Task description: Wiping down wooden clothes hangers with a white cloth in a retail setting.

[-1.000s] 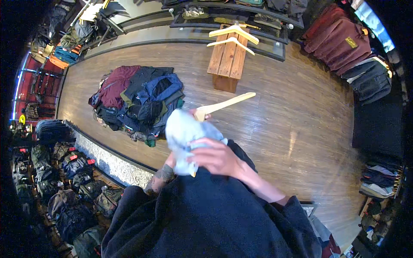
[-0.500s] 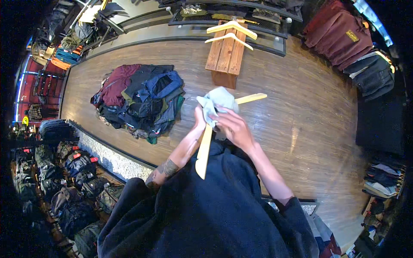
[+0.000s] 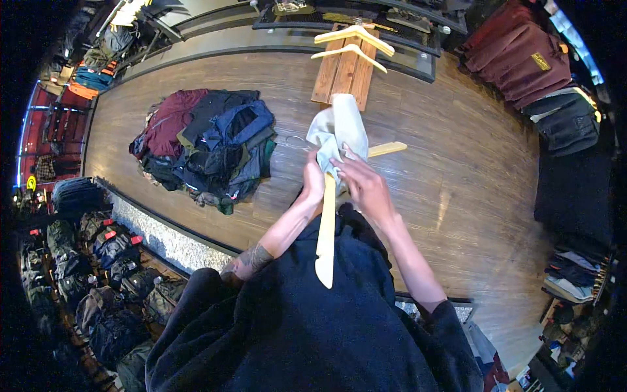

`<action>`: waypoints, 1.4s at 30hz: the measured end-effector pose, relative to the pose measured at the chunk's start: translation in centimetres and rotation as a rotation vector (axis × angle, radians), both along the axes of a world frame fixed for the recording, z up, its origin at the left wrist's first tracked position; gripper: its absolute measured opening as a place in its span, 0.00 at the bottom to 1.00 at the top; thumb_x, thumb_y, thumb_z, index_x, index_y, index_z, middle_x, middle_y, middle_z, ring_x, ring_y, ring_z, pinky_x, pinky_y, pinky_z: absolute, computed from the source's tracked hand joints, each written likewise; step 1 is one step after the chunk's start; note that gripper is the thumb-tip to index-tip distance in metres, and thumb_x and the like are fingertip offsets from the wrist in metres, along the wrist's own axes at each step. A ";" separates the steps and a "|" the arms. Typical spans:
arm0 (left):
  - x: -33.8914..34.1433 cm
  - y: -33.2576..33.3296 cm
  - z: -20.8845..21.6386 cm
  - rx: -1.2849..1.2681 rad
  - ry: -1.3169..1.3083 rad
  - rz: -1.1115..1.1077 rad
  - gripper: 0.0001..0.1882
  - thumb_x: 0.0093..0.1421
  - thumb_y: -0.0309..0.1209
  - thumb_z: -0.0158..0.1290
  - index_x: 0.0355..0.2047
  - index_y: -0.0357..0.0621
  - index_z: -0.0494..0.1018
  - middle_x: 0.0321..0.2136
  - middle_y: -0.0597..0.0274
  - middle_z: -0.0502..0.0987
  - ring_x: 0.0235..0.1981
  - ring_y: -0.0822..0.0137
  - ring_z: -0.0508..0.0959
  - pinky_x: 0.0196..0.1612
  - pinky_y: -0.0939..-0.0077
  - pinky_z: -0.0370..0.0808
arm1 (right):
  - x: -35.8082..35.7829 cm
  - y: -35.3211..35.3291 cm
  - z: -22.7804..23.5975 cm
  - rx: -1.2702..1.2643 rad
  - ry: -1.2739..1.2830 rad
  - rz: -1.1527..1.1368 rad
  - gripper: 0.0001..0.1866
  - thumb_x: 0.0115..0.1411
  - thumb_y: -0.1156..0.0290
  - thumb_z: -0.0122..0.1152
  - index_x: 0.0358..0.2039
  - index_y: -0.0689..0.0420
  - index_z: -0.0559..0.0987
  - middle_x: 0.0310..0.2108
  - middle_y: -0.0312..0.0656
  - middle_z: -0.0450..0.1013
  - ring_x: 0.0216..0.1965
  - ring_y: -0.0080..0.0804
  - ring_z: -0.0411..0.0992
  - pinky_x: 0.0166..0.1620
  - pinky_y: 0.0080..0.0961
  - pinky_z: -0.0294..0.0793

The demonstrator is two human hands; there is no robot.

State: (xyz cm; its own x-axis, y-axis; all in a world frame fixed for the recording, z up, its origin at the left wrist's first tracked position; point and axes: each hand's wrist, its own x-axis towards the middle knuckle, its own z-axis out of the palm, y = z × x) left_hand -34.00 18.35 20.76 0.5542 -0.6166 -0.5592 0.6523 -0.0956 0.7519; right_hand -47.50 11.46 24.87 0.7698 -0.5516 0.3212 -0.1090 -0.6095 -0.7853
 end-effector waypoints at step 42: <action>26.7 -13.9 -3.0 -0.009 -0.094 0.434 0.24 0.72 0.49 0.34 0.47 0.42 0.70 0.36 0.62 0.74 0.37 0.67 0.74 0.45 0.70 0.71 | 28.8 -13.6 4.0 0.397 0.347 0.089 0.13 0.64 0.74 0.56 0.47 0.61 0.81 0.39 0.58 0.77 0.43 0.48 0.79 0.42 0.35 0.78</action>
State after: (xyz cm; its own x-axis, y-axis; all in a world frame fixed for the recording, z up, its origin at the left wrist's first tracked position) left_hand -7.26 4.40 17.72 0.8109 -0.3203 -0.4897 0.5595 0.1794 0.8091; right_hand -18.71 -2.15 28.85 0.8428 -0.5068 -0.1811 -0.3653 -0.2915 -0.8841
